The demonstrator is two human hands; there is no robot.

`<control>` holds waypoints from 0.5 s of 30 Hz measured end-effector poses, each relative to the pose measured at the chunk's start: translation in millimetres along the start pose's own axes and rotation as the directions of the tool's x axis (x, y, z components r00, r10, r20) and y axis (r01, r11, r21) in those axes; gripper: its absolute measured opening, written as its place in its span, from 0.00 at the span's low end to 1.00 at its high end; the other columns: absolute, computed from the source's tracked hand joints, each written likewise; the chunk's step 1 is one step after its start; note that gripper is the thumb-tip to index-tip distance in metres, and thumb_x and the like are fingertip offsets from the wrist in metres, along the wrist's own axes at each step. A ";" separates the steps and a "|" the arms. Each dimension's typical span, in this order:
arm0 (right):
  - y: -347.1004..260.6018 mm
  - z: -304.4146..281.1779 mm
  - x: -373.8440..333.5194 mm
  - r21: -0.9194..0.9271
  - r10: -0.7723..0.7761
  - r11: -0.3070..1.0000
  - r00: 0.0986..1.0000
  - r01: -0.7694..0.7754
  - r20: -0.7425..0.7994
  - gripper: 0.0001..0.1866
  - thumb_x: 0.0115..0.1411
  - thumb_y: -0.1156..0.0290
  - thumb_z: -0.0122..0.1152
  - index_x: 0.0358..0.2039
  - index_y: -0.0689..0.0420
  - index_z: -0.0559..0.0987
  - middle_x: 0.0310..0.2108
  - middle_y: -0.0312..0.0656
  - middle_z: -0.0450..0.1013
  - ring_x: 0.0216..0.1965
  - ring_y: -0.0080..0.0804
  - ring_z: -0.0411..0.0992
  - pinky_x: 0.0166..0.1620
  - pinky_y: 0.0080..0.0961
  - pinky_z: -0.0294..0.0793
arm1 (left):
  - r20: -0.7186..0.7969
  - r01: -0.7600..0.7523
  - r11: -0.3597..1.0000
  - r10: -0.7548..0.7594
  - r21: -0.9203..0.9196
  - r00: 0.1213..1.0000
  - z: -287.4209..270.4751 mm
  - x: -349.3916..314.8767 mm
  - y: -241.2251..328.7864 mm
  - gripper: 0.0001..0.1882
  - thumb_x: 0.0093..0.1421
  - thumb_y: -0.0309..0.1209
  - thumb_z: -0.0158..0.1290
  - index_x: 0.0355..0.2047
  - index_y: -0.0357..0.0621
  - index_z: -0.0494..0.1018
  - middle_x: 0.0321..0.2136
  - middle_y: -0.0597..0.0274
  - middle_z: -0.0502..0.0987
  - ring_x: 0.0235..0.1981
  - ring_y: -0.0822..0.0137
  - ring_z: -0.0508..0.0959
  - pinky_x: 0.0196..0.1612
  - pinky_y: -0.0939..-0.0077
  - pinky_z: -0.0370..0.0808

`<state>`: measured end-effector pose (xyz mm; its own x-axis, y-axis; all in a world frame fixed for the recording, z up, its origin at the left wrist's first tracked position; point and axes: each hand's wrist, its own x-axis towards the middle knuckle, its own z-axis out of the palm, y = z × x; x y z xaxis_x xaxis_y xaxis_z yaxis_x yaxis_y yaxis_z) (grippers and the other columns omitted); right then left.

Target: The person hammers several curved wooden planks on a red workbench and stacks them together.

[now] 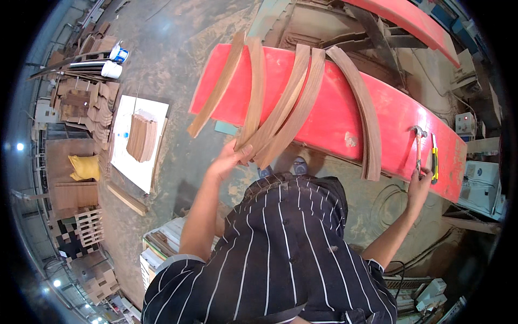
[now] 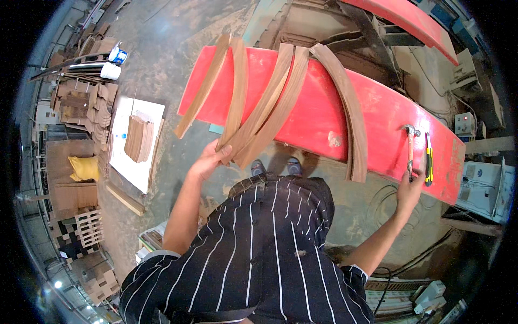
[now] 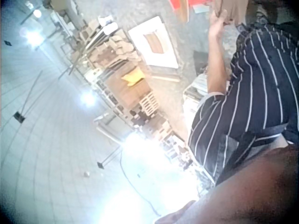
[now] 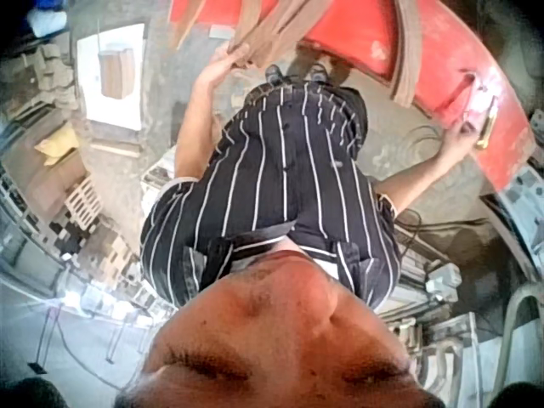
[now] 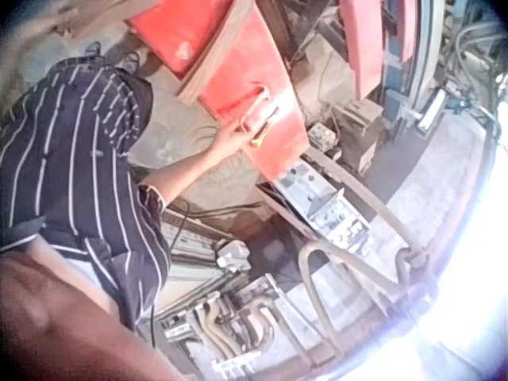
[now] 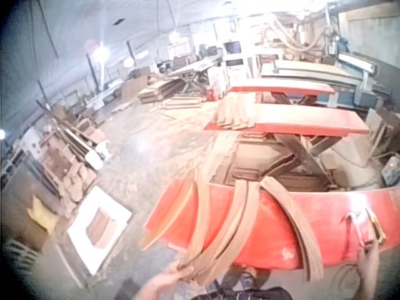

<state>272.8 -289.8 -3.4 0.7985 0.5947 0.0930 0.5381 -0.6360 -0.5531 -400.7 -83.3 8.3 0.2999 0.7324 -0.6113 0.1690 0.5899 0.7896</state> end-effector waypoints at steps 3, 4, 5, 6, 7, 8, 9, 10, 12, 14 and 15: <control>-26.6 -17.2 -9.0 0.505 0.081 0.849 0.983 -0.154 0.164 0.15 0.80 0.68 0.68 0.62 0.56 0.82 0.45 0.41 0.84 0.41 0.30 0.80 0.45 0.32 0.78 | -0.053 -0.058 0.994 0.063 0.096 0.997 -12.7 0.2 1.8 0.39 0.73 0.55 0.72 0.72 0.41 0.76 0.53 0.63 0.87 0.50 0.66 0.86 0.57 0.59 0.84; -39.0 -26.0 -16.9 0.583 0.076 0.794 0.980 -0.171 0.184 0.14 0.80 0.69 0.67 0.63 0.56 0.82 0.45 0.39 0.84 0.41 0.27 0.79 0.44 0.30 0.77 | -0.072 -0.085 0.988 0.095 0.129 0.993 -16.1 2.1 1.1 0.39 0.74 0.55 0.72 0.71 0.40 0.76 0.52 0.63 0.87 0.49 0.67 0.86 0.57 0.59 0.84; -54.0 -33.5 -25.0 0.656 0.067 0.731 0.976 -0.188 0.205 0.15 0.80 0.71 0.66 0.63 0.56 0.82 0.45 0.37 0.83 0.40 0.24 0.78 0.44 0.28 0.76 | -0.092 -0.110 0.972 0.131 0.210 0.987 -18.5 2.0 0.8 0.38 0.73 0.54 0.73 0.71 0.40 0.76 0.53 0.61 0.87 0.50 0.64 0.86 0.57 0.58 0.84; -68.6 -41.1 -33.8 0.722 0.056 0.661 0.973 -0.205 0.225 0.15 0.80 0.73 0.66 0.64 0.55 0.82 0.45 0.36 0.83 0.40 0.22 0.77 0.43 0.26 0.75 | -0.109 -0.132 0.948 0.170 0.291 0.979 -20.2 2.1 0.6 0.37 0.73 0.53 0.73 0.70 0.40 0.77 0.54 0.59 0.87 0.51 0.61 0.87 0.58 0.57 0.84; -87.3 -50.9 -46.2 0.788 0.043 0.577 0.972 -0.215 0.233 0.16 0.79 0.73 0.65 0.64 0.58 0.82 0.48 0.40 0.82 0.43 0.25 0.78 0.46 0.28 0.76 | -0.119 -0.151 0.916 0.208 0.371 0.971 -21.2 2.2 0.4 0.36 0.72 0.51 0.74 0.69 0.40 0.77 0.55 0.58 0.86 0.52 0.58 0.87 0.59 0.56 0.84; -106.4 -62.4 -59.0 0.823 -0.035 0.539 0.972 -0.177 0.233 0.17 0.79 0.70 0.64 0.64 0.58 0.81 0.50 0.41 0.82 0.46 0.27 0.79 0.48 0.28 0.76 | -0.162 -0.218 0.781 0.376 0.585 0.912 -16.1 -1.8 5.4 0.35 0.71 0.49 0.74 0.69 0.40 0.78 0.57 0.55 0.86 0.55 0.54 0.86 0.61 0.55 0.83; -129.2 -77.1 -70.4 0.851 -0.114 0.506 0.967 -0.139 0.226 0.18 0.79 0.67 0.63 0.65 0.58 0.80 0.53 0.42 0.81 0.49 0.28 0.79 0.50 0.28 0.76 | -0.158 -0.245 0.601 0.538 0.761 0.828 -4.8 -9.8 16.3 0.33 0.71 0.46 0.74 0.68 0.41 0.79 0.59 0.53 0.85 0.58 0.50 0.85 0.63 0.53 0.83; -149.8 -87.6 -78.6 0.881 -0.201 0.462 0.956 -0.100 0.214 0.19 0.80 0.64 0.63 0.66 0.58 0.80 0.56 0.43 0.81 0.51 0.29 0.79 0.52 0.27 0.76 | -0.116 -0.225 0.385 0.689 0.895 0.715 6.8 -16.4 28.0 0.32 0.70 0.44 0.74 0.67 0.41 0.79 0.61 0.50 0.84 0.61 0.46 0.85 0.65 0.51 0.82; -182.9 -96.3 -93.4 0.941 -0.353 0.333 0.919 -0.052 0.176 0.20 0.78 0.60 0.60 0.63 0.57 0.78 0.54 0.42 0.77 0.53 0.31 0.76 0.54 0.31 0.73 | -0.007 -0.372 0.407 0.682 0.834 0.731 29.9 -18.1 55.7 0.30 0.70 0.43 0.72 0.67 0.42 0.80 0.65 0.47 0.80 0.68 0.43 0.79 0.72 0.47 0.77; -216.7 -107.6 -108.5 0.958 -0.451 0.285 0.887 0.038 0.099 0.19 0.78 0.60 0.60 0.61 0.57 0.78 0.50 0.42 0.77 0.49 0.32 0.76 0.50 0.32 0.73 | 0.163 -0.538 0.338 0.713 0.772 0.682 54.1 -1.7 69.1 0.27 0.71 0.40 0.70 0.66 0.43 0.81 0.68 0.47 0.78 0.72 0.41 0.77 0.75 0.46 0.75; -206.1 -108.6 -103.7 0.916 -0.286 0.401 0.947 -0.016 0.143 0.16 0.78 0.63 0.61 0.60 0.56 0.78 0.48 0.39 0.75 0.47 0.29 0.73 0.49 0.29 0.70 | 0.271 -0.635 0.265 0.738 0.725 0.618 67.8 15.2 70.0 0.25 0.72 0.37 0.68 0.66 0.43 0.81 0.69 0.47 0.78 0.73 0.41 0.77 0.74 0.46 0.76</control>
<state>108.3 -273.8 190.9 0.5641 0.8157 0.1285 -0.0442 0.1852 -0.9817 -320.6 -53.9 57.9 0.5649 0.7955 0.2193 0.5352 -0.5554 0.6364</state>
